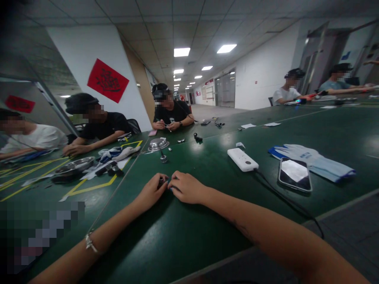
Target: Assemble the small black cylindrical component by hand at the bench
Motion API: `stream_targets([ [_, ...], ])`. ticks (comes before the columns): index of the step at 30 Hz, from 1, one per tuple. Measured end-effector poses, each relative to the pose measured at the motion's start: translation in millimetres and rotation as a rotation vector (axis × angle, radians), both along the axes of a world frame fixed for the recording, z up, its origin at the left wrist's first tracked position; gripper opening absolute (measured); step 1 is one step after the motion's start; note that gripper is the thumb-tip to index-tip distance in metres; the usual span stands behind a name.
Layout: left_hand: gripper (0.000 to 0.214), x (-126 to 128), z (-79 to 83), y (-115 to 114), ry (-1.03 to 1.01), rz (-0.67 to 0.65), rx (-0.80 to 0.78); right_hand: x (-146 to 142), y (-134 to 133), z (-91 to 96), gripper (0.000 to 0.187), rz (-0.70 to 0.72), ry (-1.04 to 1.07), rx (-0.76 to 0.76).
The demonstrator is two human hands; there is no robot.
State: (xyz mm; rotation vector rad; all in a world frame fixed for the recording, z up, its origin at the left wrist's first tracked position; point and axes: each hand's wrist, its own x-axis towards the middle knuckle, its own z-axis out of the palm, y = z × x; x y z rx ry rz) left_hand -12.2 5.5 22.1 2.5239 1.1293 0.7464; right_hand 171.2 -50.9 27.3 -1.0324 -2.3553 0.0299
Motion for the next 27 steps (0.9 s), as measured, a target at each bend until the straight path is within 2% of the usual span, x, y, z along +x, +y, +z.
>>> stream_targets([
  [3, 0.002, 13.1, 1.5, -15.5, -0.206, 0.012, -0.133, -1.5, -2.3, 3.5, 0.016, -0.013, 0.024, 0.042],
  [5, 0.008, 13.3, 0.3, -15.9, -0.248, 0.064, -0.157, -2.7, -4.3, 4.5, 0.015, -0.027, 0.023, 0.05],
  [8, 0.024, 5.1, -4.4, -7.0, -0.134, 0.17, -0.162, -3.7, -6.2, 3.3, 0.018, -0.024, 0.01, 0.041],
  [10, 0.027, -1.6, -8.0, -0.8, -0.013, 0.212, -0.131, -3.9, -6.5, 1.9, 0.022, -0.014, 0.007, 0.027],
  [13, 0.022, -6.9, -12.2, 2.1, 0.08, 0.121, -0.056, -4.3, -6.1, 0.7, 0.026, -0.003, 0.017, 0.02],
  [19, 0.023, -2.2, -10.8, -11.4, 0.024, -0.152, -0.043, -5.6, -3.6, -1.7, 0.034, -0.117, 0.1, -0.036],
  [27, 0.026, -0.7, -2.3, -18.6, -0.019, -0.234, -0.145, -3.4, 2.5, -13.5, 0.038, -0.33, 0.053, -0.15],
])
